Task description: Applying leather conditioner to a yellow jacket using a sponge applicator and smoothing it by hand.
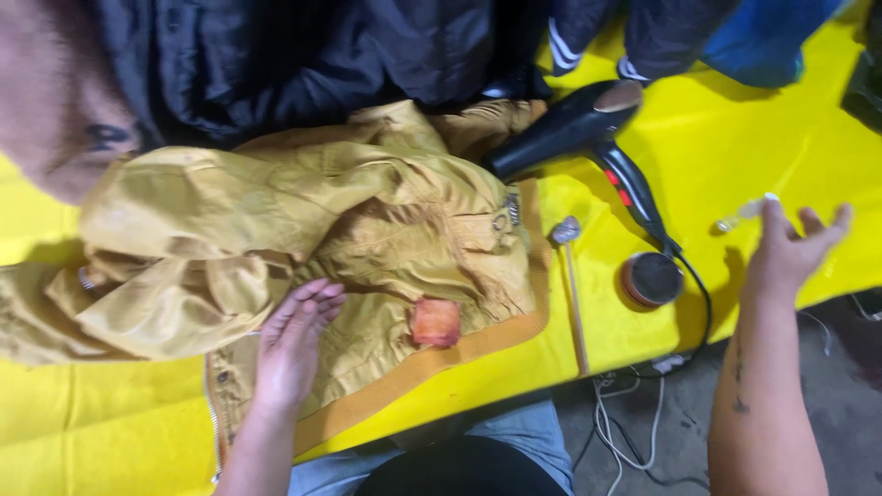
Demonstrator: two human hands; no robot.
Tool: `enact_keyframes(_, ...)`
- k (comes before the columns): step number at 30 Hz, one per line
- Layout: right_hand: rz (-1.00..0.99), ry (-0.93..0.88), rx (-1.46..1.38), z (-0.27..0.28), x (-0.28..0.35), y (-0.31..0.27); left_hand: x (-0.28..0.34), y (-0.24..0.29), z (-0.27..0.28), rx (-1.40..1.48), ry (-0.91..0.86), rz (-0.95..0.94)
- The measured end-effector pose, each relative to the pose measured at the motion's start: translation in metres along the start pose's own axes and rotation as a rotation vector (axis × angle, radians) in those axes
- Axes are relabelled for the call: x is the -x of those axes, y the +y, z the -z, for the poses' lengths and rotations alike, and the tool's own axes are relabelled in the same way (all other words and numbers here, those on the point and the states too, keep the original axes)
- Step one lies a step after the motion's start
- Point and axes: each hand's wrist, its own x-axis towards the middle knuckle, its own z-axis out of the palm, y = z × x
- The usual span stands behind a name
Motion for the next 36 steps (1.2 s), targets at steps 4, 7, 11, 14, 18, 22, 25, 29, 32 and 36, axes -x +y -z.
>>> enact_keyframes(4,0.201,-0.078,-0.159,-0.023,0.075,-0.09,0.0,-0.001,-0.001,-0.016,0.03,-0.001)
enact_keyframes(7,0.371,-0.211,-0.236,-0.056,0.142,-0.153,0.0,0.0,-0.001,-0.033,0.056,0.01)
enact_keyframes(11,0.455,-0.472,-0.386,-0.107,0.224,-0.21,0.004,0.005,-0.008,-0.066,0.058,-0.011)
enact_keyframes(14,0.555,-0.806,-0.158,-0.12,0.279,-0.253,0.003,0.009,-0.005,-0.06,0.064,0.005)
enact_keyframes(18,0.836,-1.217,-0.014,-0.13,0.322,-0.249,0.004,0.01,0.0,-0.087,0.001,0.046)
enact_keyframes(22,0.787,-1.151,0.082,-0.128,0.323,-0.229,0.004,0.011,-0.001,-0.125,-0.006,0.066)
enact_keyframes(25,0.734,-1.16,0.036,-0.129,0.322,-0.229,0.005,0.007,0.0,-0.112,-0.013,0.044)
enact_keyframes(29,0.743,-1.118,0.034,-0.129,0.325,-0.226,0.007,0.005,0.002,-0.359,-0.043,-0.102)
enact_keyframes(32,0.71,-1.108,-0.037,-0.128,0.325,-0.221,0.013,0.029,0.002,-0.817,-0.097,-0.322)
enact_keyframes(36,0.636,-1.059,-0.106,-0.134,0.321,-0.212,0.022,0.052,0.003,-1.191,-0.151,-0.376)
